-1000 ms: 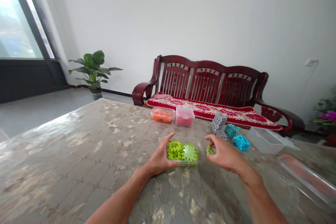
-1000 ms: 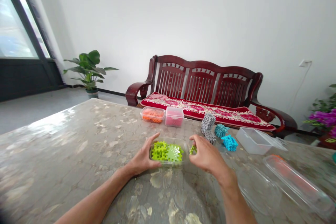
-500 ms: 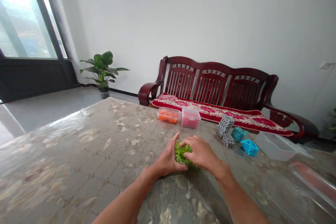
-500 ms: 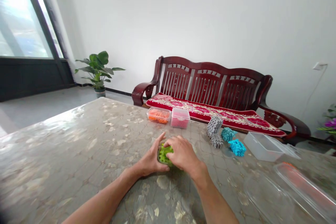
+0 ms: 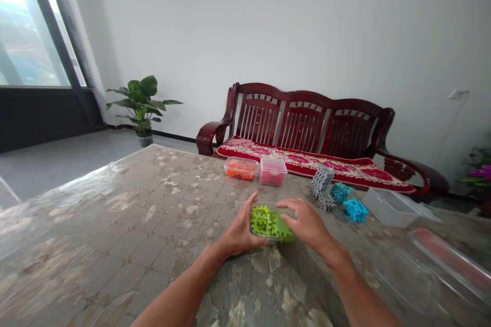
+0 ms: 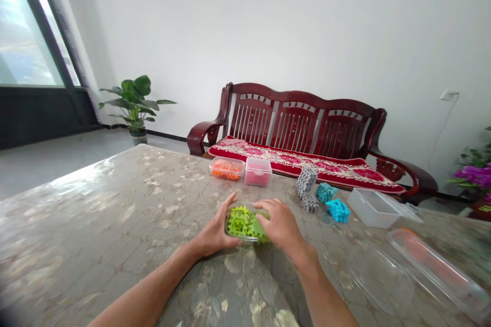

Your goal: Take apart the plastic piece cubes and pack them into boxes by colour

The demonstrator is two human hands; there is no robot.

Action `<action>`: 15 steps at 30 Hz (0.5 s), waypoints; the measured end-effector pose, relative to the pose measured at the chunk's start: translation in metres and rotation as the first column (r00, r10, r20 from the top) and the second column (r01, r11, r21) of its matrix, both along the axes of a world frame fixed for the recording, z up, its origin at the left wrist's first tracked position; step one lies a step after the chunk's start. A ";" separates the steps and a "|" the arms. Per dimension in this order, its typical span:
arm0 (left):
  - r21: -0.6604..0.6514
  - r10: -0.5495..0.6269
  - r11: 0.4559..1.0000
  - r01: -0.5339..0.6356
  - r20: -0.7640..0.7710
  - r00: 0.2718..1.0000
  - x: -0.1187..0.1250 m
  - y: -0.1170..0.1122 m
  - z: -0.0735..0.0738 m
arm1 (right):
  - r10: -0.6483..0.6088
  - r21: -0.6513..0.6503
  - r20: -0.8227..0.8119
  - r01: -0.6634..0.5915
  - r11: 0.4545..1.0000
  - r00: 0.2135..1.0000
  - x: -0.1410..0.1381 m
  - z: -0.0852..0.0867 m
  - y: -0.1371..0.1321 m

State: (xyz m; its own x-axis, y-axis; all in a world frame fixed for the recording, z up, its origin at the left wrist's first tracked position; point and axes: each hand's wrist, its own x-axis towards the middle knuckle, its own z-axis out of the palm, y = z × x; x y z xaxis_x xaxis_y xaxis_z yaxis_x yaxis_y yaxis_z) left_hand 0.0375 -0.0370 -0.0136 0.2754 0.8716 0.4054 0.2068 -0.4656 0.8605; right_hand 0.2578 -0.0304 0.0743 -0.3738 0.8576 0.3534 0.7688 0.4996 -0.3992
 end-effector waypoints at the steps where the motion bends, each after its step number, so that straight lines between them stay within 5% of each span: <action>1: -0.008 -0.001 1.000 0.001 0.001 1.000 0.000 0.000 0.001 | -0.075 0.004 -0.021 0.075 0.997 0.997 0.015 -0.003 0.000; 4: -0.022 -0.002 1.000 0.002 -0.003 1.000 -0.001 0.000 0.001 | -0.281 -0.035 -0.023 0.280 0.959 0.959 0.072 -0.017 -0.004; 9: -0.019 0.001 1.000 -0.001 -0.011 1.000 -0.002 0.001 0.001 | -0.519 0.000 0.277 0.541 0.841 0.808 0.159 -0.050 -0.036; 15: -0.021 0.001 1.000 -0.001 -0.012 1.000 -0.002 0.001 0.002 | -0.559 0.030 0.475 0.623 0.782 0.679 0.196 -0.075 -0.079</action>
State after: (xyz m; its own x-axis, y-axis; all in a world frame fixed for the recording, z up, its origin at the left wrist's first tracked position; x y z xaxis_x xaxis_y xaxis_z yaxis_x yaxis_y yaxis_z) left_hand 0.0357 -0.0362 -0.0115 0.2789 0.8804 0.3836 0.2175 -0.4470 0.8677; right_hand 0.4535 -0.1093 -0.0005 0.1432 0.9769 0.1587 0.9883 -0.1495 0.0286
